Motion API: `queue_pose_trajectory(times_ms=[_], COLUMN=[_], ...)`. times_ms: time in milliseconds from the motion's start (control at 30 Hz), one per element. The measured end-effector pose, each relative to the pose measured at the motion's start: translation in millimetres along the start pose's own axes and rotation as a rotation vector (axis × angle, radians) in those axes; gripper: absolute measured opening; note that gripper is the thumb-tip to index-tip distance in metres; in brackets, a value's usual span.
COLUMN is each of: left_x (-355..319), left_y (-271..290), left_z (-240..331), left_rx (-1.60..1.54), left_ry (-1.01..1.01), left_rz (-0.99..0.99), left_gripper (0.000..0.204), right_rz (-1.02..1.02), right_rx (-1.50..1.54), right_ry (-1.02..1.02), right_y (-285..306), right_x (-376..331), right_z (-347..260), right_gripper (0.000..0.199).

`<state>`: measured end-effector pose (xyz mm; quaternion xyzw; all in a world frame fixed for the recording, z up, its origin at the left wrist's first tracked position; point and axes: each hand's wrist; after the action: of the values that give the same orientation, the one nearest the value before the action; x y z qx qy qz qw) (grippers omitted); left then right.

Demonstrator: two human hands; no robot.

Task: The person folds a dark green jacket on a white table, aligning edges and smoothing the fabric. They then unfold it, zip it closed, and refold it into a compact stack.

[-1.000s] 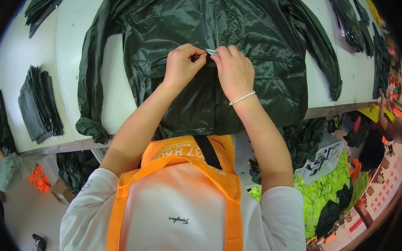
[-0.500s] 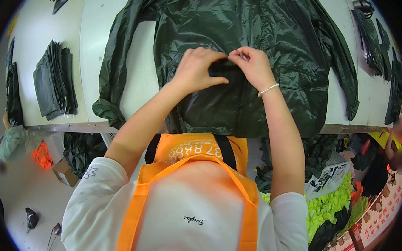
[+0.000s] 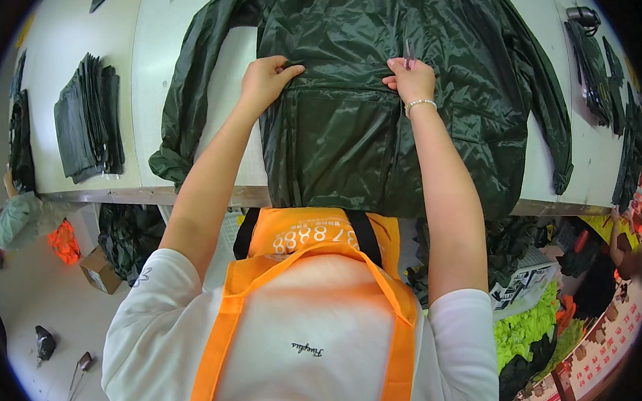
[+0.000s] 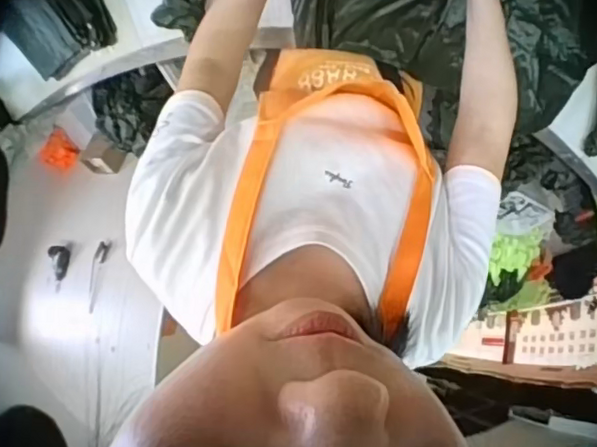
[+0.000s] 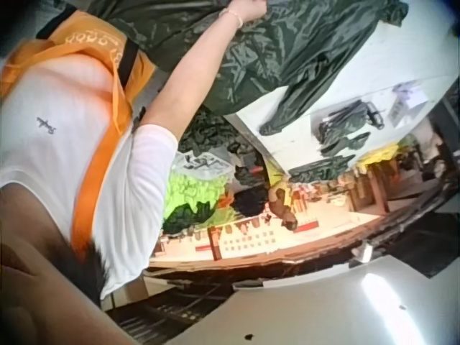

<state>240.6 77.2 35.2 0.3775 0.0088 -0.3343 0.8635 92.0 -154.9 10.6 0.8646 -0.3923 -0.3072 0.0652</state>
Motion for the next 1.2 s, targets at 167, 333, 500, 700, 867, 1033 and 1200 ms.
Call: queue_pose_trajectory(times_ms=[167, 333, 500, 700, 867, 1033, 1200], left_x=[-25.6, -107.5, -123.2, -111.2, -110.8, -110.2, -113.6], left_y=[-10.2, -10.4, -19.0, -13.9, -0.3, -3.4, -4.4], left_z=[-13.2, -20.1, -29.5, -45.9, -42.2, -61.3, -55.3], left_rx=[-0.134, -0.015, -0.085, -0.316, -0.46, -0.553, -0.534], left_ry=[-0.28, -0.238, -0.12, -0.039, 0.041, -0.005, -0.015], left_rz=[0.45, 0.241, 0.111, -0.057, -0.172, -0.169, -0.078], left_gripper=[0.029, 0.021, 0.02, 0.017, 0.016, 0.013, 0.012], right_rz=[0.068, 0.22, -0.331, -0.424, -0.466, -0.442, -0.394], right_rx=[-0.001, -0.274, -0.512, -0.714, -0.782, -0.936, -1.115], right_ry=[0.092, 0.979, 0.753, 0.7, 0.701, 0.822, 0.932], right_y=[-6.7, -25.7, -46.5, -52.4, -53.9, -61.4, -71.6], right_x=[-7.4, -61.7, -141.8, -156.0, -152.1, -150.5, -155.6], right_z=[0.8, -16.2, 3.4, 2.4, -11.9, -23.8, -33.4], right_gripper=[0.016, 0.014, 0.022, 0.04, 0.034, 0.027, 0.025])
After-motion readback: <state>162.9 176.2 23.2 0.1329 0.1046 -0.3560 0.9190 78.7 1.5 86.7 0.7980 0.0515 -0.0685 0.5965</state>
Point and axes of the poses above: each hand's wrist, its own x-axis towards the middle knuckle, its own y-axis out of the back of the hand, z = x × y, and after that the axes turned 4 degrees about -x, right-handed
